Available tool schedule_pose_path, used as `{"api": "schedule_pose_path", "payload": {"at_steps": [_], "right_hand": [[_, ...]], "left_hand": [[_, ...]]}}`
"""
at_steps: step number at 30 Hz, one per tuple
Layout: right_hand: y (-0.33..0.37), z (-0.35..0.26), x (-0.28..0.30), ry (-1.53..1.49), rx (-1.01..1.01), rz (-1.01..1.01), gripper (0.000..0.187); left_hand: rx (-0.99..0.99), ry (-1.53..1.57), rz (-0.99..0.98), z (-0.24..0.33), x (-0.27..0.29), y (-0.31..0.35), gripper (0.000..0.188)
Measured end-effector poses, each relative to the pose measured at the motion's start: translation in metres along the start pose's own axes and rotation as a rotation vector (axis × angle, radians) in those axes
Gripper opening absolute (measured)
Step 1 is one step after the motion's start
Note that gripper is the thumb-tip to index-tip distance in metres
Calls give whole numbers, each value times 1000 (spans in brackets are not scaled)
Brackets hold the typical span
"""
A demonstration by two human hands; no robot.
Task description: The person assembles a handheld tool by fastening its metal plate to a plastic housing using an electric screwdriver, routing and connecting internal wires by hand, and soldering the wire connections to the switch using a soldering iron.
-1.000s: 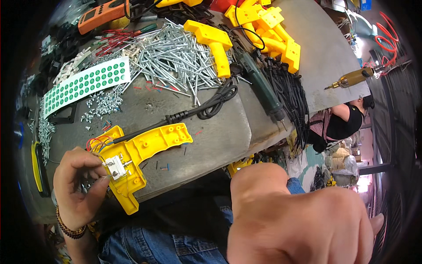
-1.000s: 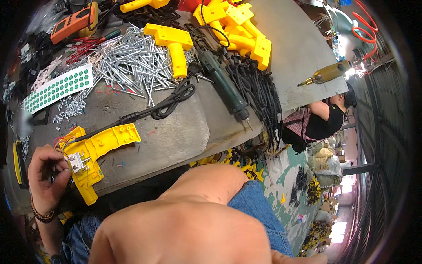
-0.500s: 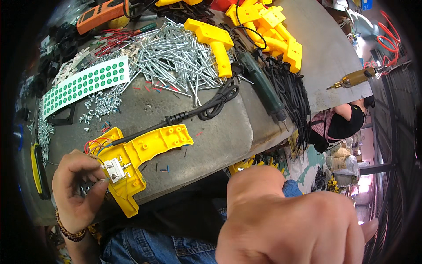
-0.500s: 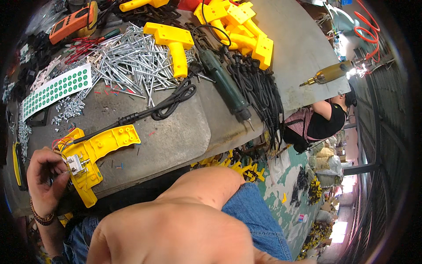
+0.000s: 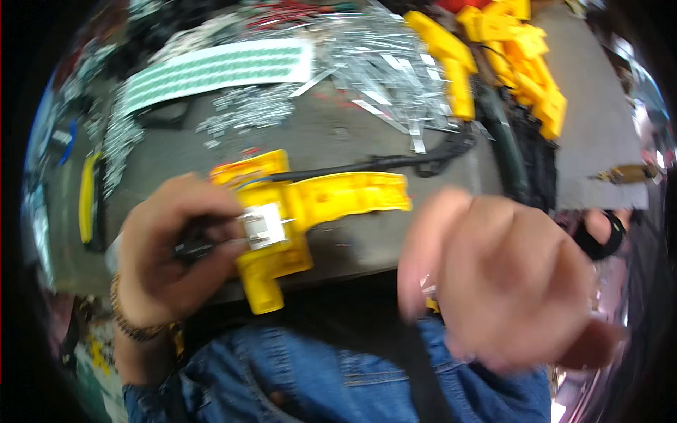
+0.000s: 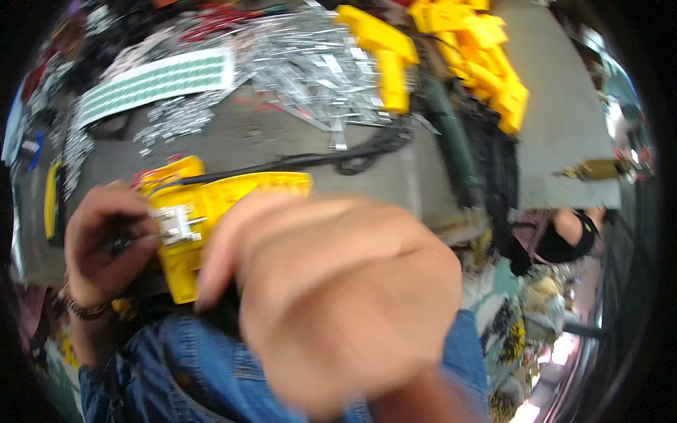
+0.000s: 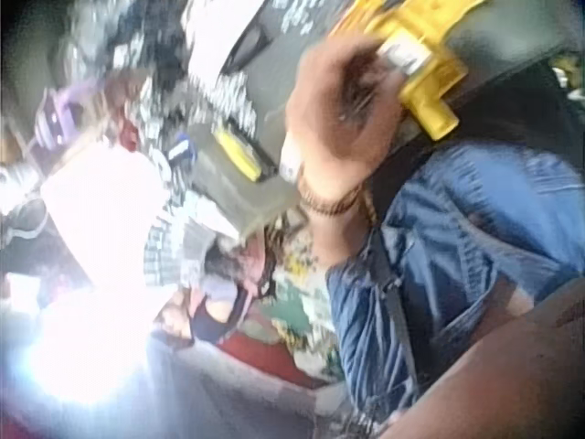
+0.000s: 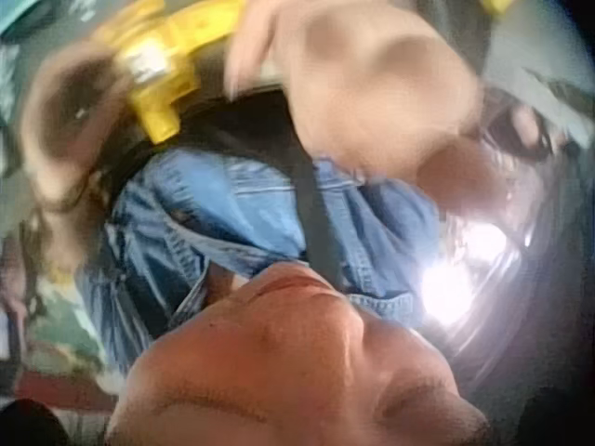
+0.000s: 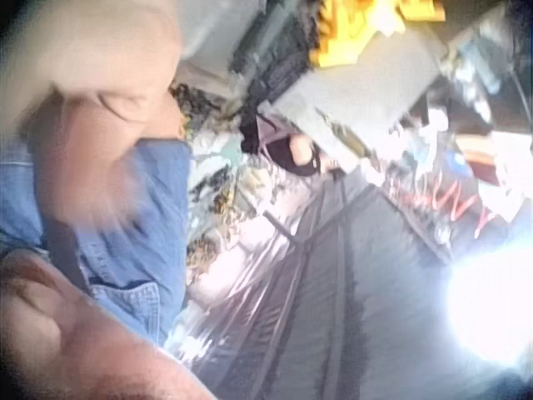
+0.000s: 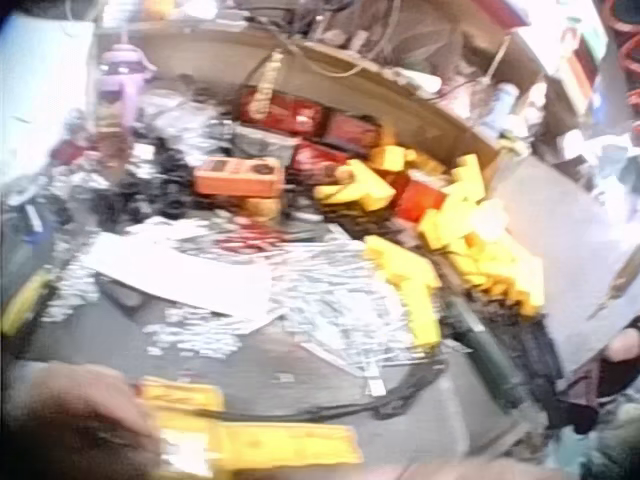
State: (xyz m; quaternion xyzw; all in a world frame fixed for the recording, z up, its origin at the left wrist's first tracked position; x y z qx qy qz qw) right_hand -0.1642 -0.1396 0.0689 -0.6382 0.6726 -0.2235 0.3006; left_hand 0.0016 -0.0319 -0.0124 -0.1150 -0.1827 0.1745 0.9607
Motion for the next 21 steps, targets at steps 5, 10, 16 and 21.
{"api": "schedule_pose_path", "payload": {"at_steps": [5, 10, 16, 21], "right_hand": [[10, 33, -20, 1157, -109, -293, 37], [12, 49, -20, 1294, -118, -262, 39], [12, 57, -21, 1294, -135, -289, 39], [13, 59, -20, 1278, -151, -283, 40]], "left_hand": [[-112, -16, -64, 9, -2, -6, 31], [-131, -82, -68, 14, 2, -5, 30], [-147, -64, -72, 14, 2, -6, 29], [-189, -116, -117, 17, 1, -7, 29]]}}
Point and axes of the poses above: each hand's wrist, its own y-axis away from the middle knuckle, its own x-axis out of the back of the hand, z = x × y, the point moved 8 cm from there along -y, towards the middle knuckle, and after that the axes turned 1 degree about -y, right-handed, at the moved point
